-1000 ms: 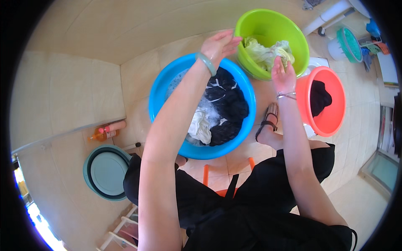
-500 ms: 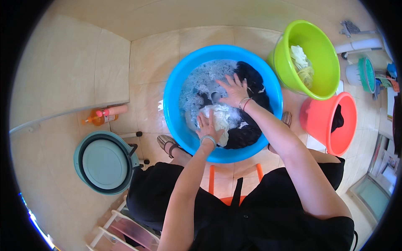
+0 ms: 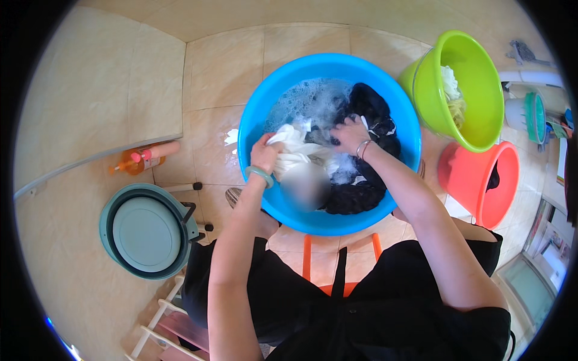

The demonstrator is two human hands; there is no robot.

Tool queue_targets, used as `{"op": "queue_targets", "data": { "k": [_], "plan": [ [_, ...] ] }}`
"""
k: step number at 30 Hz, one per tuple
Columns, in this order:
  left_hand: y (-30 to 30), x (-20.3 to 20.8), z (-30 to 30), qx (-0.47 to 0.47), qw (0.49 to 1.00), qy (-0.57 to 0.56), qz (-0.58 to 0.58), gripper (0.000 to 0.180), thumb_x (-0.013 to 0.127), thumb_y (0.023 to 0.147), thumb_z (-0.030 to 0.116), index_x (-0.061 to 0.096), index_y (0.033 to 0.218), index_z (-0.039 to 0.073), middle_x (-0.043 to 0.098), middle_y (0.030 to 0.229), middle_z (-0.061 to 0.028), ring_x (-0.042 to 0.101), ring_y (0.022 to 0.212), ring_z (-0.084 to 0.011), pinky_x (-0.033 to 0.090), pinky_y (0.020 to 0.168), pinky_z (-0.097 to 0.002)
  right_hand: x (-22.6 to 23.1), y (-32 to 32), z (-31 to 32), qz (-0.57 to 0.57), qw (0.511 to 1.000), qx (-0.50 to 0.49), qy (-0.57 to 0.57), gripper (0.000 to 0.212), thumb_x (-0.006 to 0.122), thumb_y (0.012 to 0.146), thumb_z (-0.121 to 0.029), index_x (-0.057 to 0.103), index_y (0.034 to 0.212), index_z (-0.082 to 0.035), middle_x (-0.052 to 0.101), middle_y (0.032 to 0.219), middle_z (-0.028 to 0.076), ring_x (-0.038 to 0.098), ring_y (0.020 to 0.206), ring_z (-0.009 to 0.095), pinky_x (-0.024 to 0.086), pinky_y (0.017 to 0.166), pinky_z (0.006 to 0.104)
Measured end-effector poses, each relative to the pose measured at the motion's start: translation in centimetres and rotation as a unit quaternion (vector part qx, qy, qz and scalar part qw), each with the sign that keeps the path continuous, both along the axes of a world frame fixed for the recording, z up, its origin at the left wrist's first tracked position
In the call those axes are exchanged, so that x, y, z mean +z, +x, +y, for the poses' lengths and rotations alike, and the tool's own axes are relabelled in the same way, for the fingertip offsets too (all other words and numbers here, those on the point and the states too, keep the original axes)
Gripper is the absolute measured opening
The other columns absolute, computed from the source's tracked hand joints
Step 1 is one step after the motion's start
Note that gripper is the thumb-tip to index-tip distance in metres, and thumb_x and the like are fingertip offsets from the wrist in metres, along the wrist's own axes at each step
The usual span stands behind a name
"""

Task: The person hand-washes clothes in a blue basin filled with soapy water. They scrub and wring out various garments, including white and yellow items, and transfer them into a green bucket. The person continues to wash and wring out more clothes throughout the video.

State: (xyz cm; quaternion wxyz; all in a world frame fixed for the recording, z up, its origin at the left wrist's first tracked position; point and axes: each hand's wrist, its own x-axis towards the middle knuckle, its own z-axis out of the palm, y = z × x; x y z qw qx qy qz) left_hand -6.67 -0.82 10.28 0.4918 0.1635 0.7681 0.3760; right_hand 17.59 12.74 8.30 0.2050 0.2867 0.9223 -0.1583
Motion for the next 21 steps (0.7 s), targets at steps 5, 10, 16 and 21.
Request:
{"op": "queue_targets", "data": {
  "k": [5, 10, 16, 21],
  "plan": [
    [0.2, 8.2, 2.0, 0.03, 0.994, 0.065, -0.088, 0.032, 0.057, 0.073, 0.007, 0.062, 0.104, -0.001, 0.065, 0.091, -0.009, 0.061, 0.08, -0.0186, 0.048, 0.071, -0.0295, 3.9, 2.0, -4.4, 0.051, 0.998, 0.019, -0.02, 0.043, 0.073, 0.07, -0.044, 0.066, 0.104, -0.018, 0.068, 0.095, 0.003, 0.061, 0.1, 0.022, 0.043, 0.087, 0.0431],
    [0.8, 15.3, 3.1, 0.054, 0.983, 0.112, -0.135, 0.037, 0.057, 0.073, 0.006, 0.059, 0.108, -0.005, 0.065, 0.095, -0.0112, 0.063, 0.084, -0.0205, 0.05, 0.073, -0.0311, 8.2, 3.7, -7.9, 0.109, 0.994, 0.01, -0.023, 0.036, 0.069, 0.072, -0.041, 0.067, 0.097, -0.015, 0.068, 0.086, 0.005, 0.063, 0.092, 0.023, 0.042, 0.082, 0.0396],
    [2.3, 22.5, 3.8, 0.071, 0.976, 0.158, -0.132, 0.035, 0.055, 0.073, 0.004, 0.059, 0.106, -0.005, 0.063, 0.09, -0.0079, 0.062, 0.077, -0.019, 0.049, 0.068, -0.0297, 12.2, 4.1, -12.2, 0.141, 0.989, 0.04, -0.014, 0.028, 0.067, 0.072, -0.038, 0.066, 0.085, -0.013, 0.066, 0.08, 0.004, 0.061, 0.083, 0.02, 0.042, 0.076, 0.0373],
    [3.0, 25.4, 3.6, 0.07, 0.967, 0.204, -0.134, 0.039, 0.056, 0.073, 0.003, 0.058, 0.111, -0.006, 0.065, 0.095, -0.0097, 0.063, 0.082, -0.0187, 0.051, 0.072, -0.0297, 13.5, 1.3, -18.7, 0.161, 0.985, 0.035, -0.056, 0.028, 0.067, 0.076, -0.038, 0.065, 0.093, -0.016, 0.065, 0.083, 0.0, 0.06, 0.083, 0.019, 0.04, 0.076, 0.0367]
  ]
}}
